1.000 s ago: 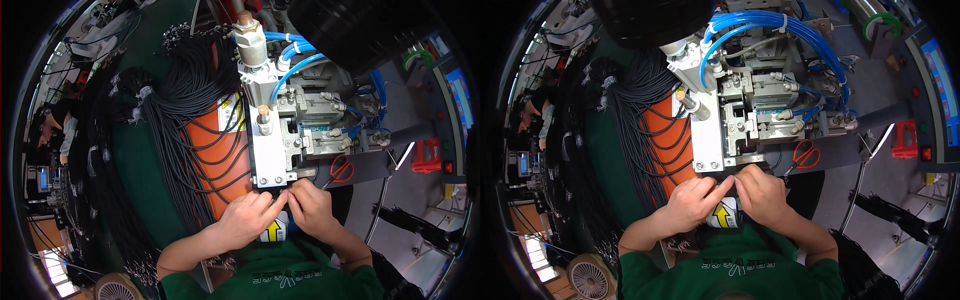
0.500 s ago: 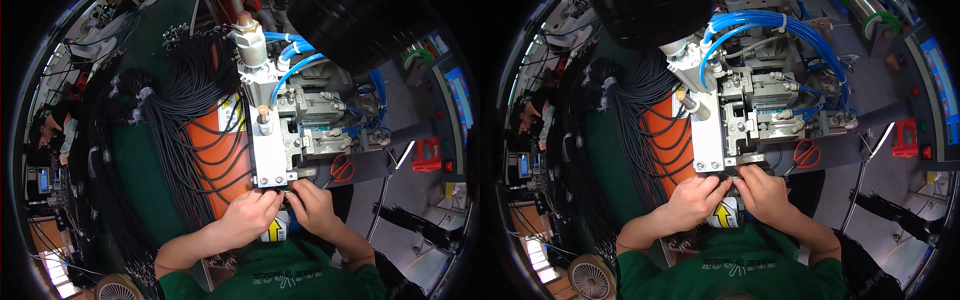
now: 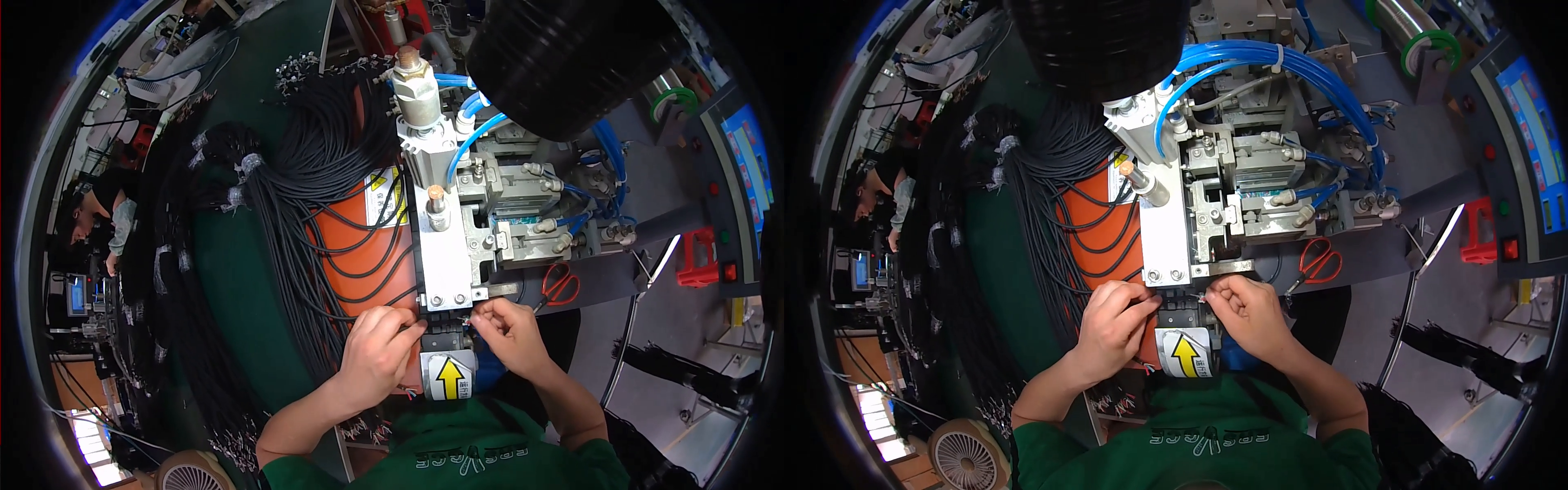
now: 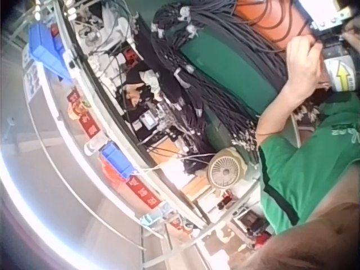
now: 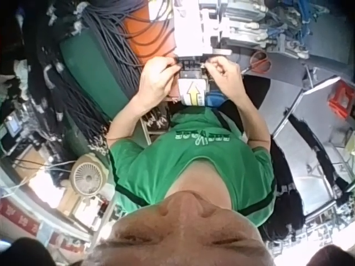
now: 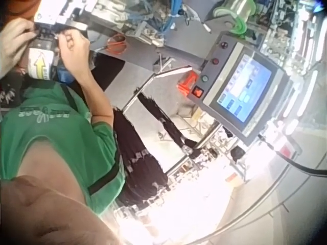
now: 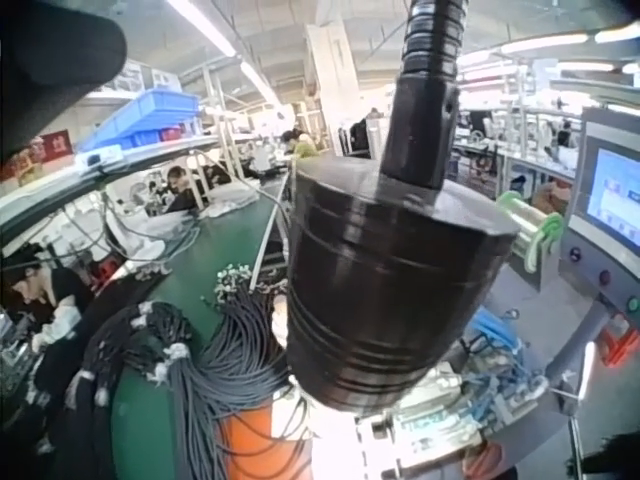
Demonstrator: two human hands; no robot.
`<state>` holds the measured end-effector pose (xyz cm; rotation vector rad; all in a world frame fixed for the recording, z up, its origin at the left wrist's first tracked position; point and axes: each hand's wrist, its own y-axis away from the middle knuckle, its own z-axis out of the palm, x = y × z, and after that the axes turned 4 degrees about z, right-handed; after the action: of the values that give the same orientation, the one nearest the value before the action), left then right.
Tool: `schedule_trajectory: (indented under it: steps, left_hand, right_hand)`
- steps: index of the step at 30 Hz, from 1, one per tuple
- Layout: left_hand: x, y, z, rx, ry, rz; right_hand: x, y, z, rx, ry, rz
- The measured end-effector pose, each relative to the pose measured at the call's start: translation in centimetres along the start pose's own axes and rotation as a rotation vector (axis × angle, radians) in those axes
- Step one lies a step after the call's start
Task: Feeding individual wire ends from a bundle into an automated processing machine for stripping or crimping.
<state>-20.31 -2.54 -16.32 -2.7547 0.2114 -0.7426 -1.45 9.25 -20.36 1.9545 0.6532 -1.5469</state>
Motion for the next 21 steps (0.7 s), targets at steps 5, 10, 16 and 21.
schedule_trajectory:
  steps: [5,10,16,21]
  left_hand:
    - [-0.9,0.5,-0.7,0.021,-0.26,-0.056]
    - [-7.9,3.2,-4.2,0.601,0.231,-0.691]
    - [-7.1,2.7,-4.9,0.622,0.985,-0.801]
    - [-6.6,3.1,-4.8,0.534,1.025,-0.754]
  right_hand:
    - [-1.3,1.9,1.2,0.228,0.202,-0.311]
    - [-5.1,2.5,4.5,-0.357,0.169,-0.352]
    - [-4.4,-0.3,11.5,-0.395,-0.038,-0.262]
    - [-5.6,-2.5,13.3,-0.474,-0.783,0.27]
